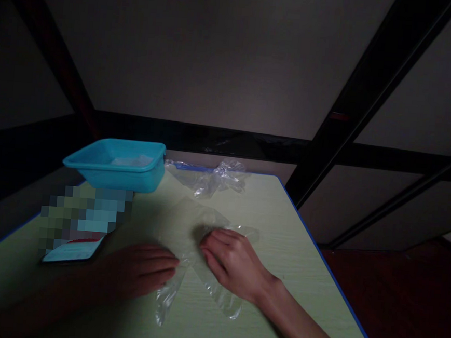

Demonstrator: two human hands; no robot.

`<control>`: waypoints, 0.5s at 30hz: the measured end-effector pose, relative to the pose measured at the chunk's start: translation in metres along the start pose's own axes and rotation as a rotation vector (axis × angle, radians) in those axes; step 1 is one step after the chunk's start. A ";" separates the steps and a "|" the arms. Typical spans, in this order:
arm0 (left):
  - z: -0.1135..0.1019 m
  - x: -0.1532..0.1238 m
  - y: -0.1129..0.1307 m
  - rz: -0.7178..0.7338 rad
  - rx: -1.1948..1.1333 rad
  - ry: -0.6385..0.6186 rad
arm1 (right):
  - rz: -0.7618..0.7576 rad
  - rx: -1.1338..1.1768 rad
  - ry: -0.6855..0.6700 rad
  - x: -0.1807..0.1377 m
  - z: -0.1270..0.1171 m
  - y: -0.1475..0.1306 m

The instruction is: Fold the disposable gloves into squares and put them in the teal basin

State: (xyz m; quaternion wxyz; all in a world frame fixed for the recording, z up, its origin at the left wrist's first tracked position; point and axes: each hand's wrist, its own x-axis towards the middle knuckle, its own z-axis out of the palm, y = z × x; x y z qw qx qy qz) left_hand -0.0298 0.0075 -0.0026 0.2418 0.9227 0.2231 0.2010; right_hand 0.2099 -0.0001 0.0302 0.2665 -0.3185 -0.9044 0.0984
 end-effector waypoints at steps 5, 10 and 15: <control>0.016 0.000 -0.002 0.070 0.195 0.066 | -0.004 -0.152 0.015 -0.006 0.018 -0.022; 0.023 0.003 0.002 0.096 0.289 0.157 | -0.051 -0.328 0.143 -0.009 0.044 -0.041; 0.025 -0.001 -0.002 0.088 0.164 0.231 | -0.069 -0.400 0.144 -0.006 0.044 -0.041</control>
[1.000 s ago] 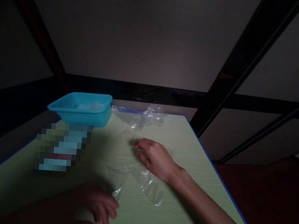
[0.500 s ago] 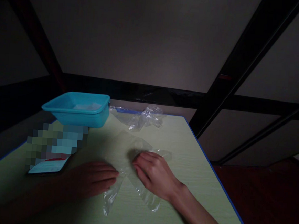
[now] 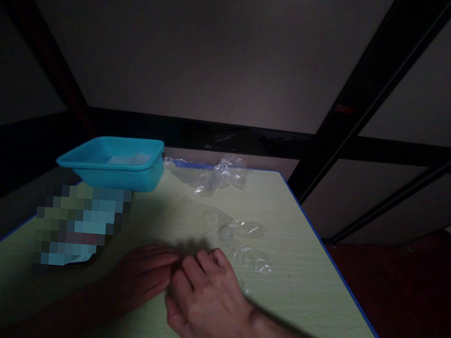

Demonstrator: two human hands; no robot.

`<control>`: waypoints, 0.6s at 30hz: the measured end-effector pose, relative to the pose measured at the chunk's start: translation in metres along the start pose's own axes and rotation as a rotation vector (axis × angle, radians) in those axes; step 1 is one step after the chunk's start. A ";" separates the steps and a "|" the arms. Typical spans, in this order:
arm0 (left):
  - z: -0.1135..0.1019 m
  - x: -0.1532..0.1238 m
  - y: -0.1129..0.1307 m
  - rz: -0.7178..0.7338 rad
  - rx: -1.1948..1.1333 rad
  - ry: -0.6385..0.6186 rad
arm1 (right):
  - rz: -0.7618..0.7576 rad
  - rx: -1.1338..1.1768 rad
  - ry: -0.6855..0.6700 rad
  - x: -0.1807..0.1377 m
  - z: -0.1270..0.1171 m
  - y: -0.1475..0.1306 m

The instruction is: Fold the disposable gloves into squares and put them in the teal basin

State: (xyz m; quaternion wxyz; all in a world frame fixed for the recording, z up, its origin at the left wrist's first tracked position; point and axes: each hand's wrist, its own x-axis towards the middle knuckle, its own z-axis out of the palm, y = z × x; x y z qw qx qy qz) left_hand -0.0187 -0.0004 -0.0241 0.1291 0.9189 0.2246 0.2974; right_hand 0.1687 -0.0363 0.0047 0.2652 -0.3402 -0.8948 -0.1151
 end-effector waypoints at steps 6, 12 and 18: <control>-0.005 0.007 0.005 0.119 0.180 0.068 | -0.087 0.118 -0.007 -0.003 -0.010 0.019; -0.003 0.008 0.004 0.176 0.238 0.108 | -0.306 0.317 -0.171 -0.006 -0.012 0.040; -0.007 0.005 0.004 0.182 0.233 -0.078 | -0.374 0.379 -0.349 -0.008 -0.015 0.051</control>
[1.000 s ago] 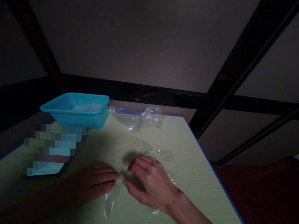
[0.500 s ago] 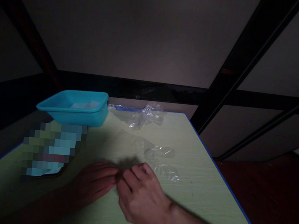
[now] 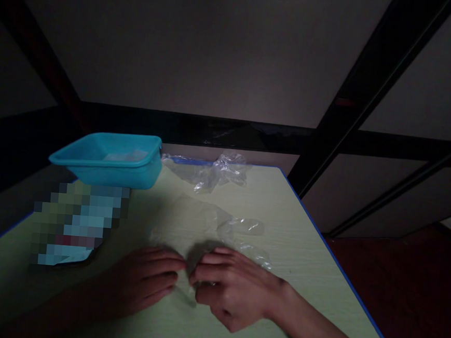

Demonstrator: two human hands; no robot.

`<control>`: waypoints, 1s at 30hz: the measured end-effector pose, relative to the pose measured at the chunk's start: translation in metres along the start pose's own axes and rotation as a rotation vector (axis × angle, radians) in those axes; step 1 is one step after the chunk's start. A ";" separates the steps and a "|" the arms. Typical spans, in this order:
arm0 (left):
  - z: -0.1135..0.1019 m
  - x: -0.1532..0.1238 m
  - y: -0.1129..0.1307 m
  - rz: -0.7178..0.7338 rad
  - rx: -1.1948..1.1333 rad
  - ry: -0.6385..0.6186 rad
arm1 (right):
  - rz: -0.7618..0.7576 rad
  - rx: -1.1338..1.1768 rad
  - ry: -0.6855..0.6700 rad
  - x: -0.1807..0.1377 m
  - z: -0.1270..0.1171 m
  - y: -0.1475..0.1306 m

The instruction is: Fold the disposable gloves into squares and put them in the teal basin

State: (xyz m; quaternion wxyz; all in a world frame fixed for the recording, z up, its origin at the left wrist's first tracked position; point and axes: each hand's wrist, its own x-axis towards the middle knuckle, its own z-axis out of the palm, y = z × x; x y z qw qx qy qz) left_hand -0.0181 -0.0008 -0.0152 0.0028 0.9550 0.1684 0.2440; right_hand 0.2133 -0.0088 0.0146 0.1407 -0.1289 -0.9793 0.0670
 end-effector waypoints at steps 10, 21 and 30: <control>-0.016 0.003 0.000 -0.018 -0.133 -0.177 | 0.384 -0.161 0.134 -0.003 -0.010 0.013; -0.018 -0.002 0.013 0.064 -0.213 -0.427 | 0.547 -0.173 0.094 0.001 -0.004 0.013; -0.008 -0.005 0.014 0.039 -0.004 -0.188 | 0.542 -0.105 0.012 0.010 0.007 0.002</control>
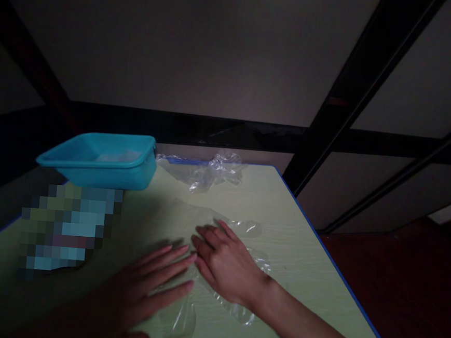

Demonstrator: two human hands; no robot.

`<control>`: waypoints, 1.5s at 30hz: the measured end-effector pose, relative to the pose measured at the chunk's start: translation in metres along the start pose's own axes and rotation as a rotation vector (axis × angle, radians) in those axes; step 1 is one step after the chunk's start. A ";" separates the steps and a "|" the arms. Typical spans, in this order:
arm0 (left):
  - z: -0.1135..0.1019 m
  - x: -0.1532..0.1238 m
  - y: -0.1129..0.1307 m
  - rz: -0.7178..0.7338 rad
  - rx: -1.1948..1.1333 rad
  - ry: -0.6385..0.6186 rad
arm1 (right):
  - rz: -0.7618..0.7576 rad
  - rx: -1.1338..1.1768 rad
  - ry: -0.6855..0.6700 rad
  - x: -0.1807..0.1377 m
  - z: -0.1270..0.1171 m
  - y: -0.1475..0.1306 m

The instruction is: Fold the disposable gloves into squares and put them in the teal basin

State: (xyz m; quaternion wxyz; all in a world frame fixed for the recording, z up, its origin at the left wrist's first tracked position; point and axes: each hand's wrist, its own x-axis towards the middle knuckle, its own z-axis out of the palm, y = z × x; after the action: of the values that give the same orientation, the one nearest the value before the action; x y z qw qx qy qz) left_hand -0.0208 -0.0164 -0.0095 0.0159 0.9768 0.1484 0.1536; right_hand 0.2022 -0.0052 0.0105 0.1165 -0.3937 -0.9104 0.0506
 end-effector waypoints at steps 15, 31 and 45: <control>-0.001 -0.004 -0.034 -0.422 0.103 -0.114 | 0.082 -0.123 -0.029 0.001 -0.006 0.025; -0.004 -0.003 -0.020 -0.480 0.234 0.215 | -0.035 -0.021 0.084 0.005 -0.011 0.027; 0.005 0.004 -0.038 -0.471 0.035 -0.155 | 0.077 0.011 -0.129 0.011 0.012 0.011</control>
State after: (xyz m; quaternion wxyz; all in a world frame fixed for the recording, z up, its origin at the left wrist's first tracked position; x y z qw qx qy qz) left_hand -0.0269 0.0210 -0.0157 0.0455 0.9243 0.3729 0.0676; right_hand 0.1998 0.0103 -0.0010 0.0575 -0.4235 -0.9000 0.0852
